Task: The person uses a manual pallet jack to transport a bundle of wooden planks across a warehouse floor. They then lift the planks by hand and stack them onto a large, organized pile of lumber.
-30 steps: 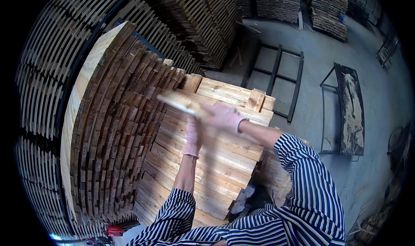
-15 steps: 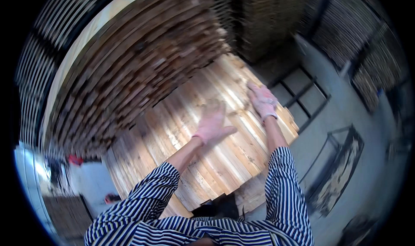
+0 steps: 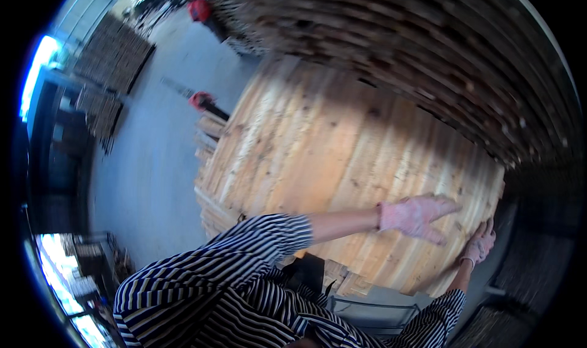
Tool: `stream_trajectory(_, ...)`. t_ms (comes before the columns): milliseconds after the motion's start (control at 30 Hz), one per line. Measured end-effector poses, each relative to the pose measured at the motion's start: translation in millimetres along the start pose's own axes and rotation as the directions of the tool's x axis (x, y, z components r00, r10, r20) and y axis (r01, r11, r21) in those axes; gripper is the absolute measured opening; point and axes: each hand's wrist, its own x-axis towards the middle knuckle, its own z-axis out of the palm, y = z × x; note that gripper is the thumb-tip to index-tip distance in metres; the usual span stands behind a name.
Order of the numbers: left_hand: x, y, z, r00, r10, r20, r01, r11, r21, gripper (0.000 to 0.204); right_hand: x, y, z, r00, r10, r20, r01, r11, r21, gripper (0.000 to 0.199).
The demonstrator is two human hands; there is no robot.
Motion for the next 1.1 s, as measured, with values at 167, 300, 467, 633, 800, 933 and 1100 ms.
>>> stream_trajectory(167, -227.3, 32.3, -75.4, 0.992, 0.072, -0.108, -0.103, 0.941, -0.321, 0.085, -20.3, -78.6, -15.9, 0.981, -0.158, -0.117, 0.112, 0.937, -0.33, 0.059)
stream_trajectory(300, -424.9, -3.8, -90.3, 0.955, -0.245, 0.168, 0.279, 0.542, -0.793, 0.069, -154.4, -271.8, -55.3, 0.799, -0.531, -0.28, 0.573, 0.814, 0.092, 0.061)
stream_trajectory(467, -665.0, -91.9, 1.1, 0.724, -0.61, -0.321, 0.277, 0.684, -0.675, 0.046, -384.9, -432.1, -127.5, 0.426, -0.885, -0.188, 0.803, 0.274, 0.529, 0.065)
stream_trajectory(633, -802.4, -147.3, 88.8, 0.014, -0.948, -0.317, 0.008, 0.317, -0.948, 0.031, -578.7, -522.6, -101.7, -0.021, -0.987, 0.16, 0.512, 0.126, 0.85, 0.05)
stream_trajectory(800, -823.7, -167.4, 100.2, -0.136, -0.991, -0.004, -0.263, 0.04, -0.964, 0.044, -726.2, -607.7, 45.5, 0.098, -0.925, 0.366, 0.349, 0.377, 0.858, 0.054)
stream_trajectory(933, -820.9, -256.0, 78.8, 0.087, -0.987, -0.131, -0.321, 0.097, -0.942, 0.023, -768.6, -724.1, 116.4, 0.1, -0.79, 0.605, 0.46, 0.576, 0.676, 0.056)
stream_trajectory(1100, -775.9, -368.7, -15.7, -0.038, -0.941, -0.338, -0.298, 0.333, -0.895, 0.044, -716.7, -871.6, 219.4, 0.117, -0.803, 0.584, 0.814, 0.414, 0.406, 0.055)
